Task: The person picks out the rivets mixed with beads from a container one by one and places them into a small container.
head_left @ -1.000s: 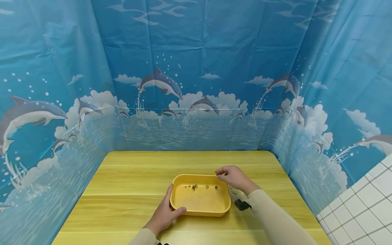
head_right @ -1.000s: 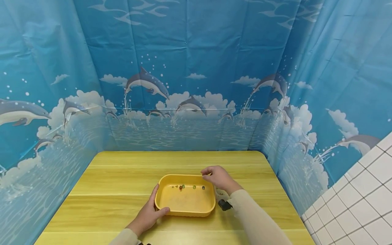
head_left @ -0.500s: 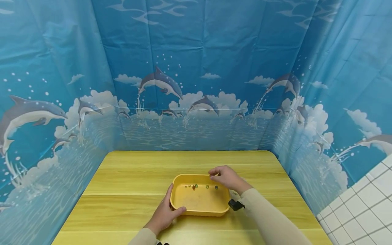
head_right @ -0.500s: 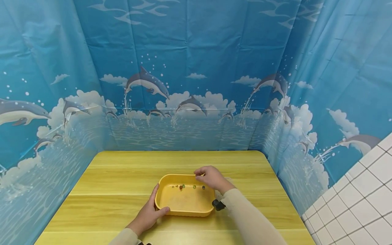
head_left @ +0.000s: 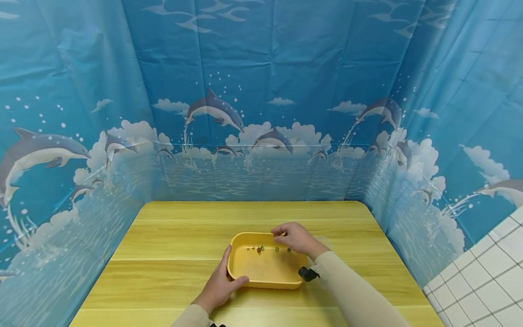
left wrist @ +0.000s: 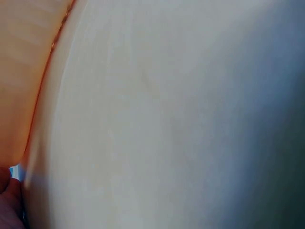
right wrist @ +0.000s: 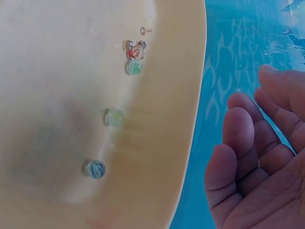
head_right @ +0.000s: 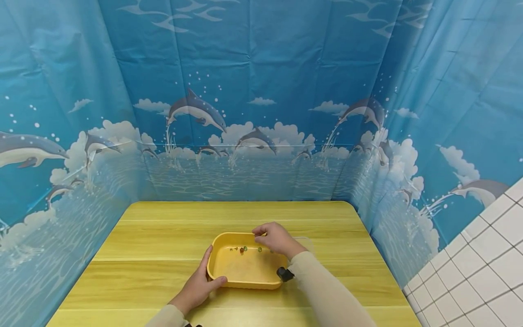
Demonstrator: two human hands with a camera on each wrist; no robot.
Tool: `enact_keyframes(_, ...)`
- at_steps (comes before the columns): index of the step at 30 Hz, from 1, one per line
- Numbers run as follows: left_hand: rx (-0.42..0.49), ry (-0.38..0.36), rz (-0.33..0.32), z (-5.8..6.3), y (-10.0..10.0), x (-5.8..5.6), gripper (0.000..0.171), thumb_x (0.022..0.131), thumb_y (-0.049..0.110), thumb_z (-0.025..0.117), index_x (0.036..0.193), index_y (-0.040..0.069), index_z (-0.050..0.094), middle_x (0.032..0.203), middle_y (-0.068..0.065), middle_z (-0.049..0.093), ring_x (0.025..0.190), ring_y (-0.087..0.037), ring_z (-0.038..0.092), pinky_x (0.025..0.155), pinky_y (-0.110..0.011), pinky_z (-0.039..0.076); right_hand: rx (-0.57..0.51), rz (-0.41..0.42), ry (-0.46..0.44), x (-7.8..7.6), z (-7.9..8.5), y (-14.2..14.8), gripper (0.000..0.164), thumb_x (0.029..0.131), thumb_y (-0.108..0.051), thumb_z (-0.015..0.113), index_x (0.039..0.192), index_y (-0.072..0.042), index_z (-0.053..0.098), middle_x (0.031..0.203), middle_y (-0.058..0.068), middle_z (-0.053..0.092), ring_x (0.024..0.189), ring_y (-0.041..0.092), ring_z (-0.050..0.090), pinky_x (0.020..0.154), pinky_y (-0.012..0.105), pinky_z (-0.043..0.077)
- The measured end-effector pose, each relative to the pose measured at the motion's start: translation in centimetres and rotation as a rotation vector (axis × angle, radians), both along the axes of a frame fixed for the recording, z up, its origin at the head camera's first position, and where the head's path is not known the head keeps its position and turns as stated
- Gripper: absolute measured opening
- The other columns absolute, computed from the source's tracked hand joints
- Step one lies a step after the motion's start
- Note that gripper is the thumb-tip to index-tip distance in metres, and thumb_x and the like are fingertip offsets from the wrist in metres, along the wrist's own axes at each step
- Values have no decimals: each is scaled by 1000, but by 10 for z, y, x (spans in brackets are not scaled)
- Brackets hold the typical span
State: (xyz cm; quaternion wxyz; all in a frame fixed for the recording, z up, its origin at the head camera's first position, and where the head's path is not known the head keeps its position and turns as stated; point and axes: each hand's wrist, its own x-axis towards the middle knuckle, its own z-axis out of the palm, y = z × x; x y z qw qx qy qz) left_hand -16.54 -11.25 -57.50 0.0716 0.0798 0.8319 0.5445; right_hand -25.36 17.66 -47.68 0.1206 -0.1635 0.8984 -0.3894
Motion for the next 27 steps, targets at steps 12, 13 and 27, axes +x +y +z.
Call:
enact_keyframes(12,8,-9,-11,0,-1,1,116,92,41,83,171,17,2,171,-28,23,142,-37,54,115,-46,47,-31,41,-36,-3,-5,-12,32,104,-20,68,133,-9,73,118,3,75,81,15,62,68,35,54)
enact_keyframes(13,9,-10,-11,0,-1,1,116,92,42,83,171,17,2,171,-28,23,142,-37,54,114,-46,47,-23,45,-30,-3,-6,-13,32,103,-19,68,133,-9,73,119,3,75,90,16,64,73,37,56)
enact_keyframes(27,26,-9,-31,5,-1,2,115,94,39,81,171,14,0,171,-29,24,141,-37,56,113,-45,49,-12,86,-27,-4,-9,-24,34,102,-22,71,134,-9,73,123,6,75,105,18,67,80,37,58)
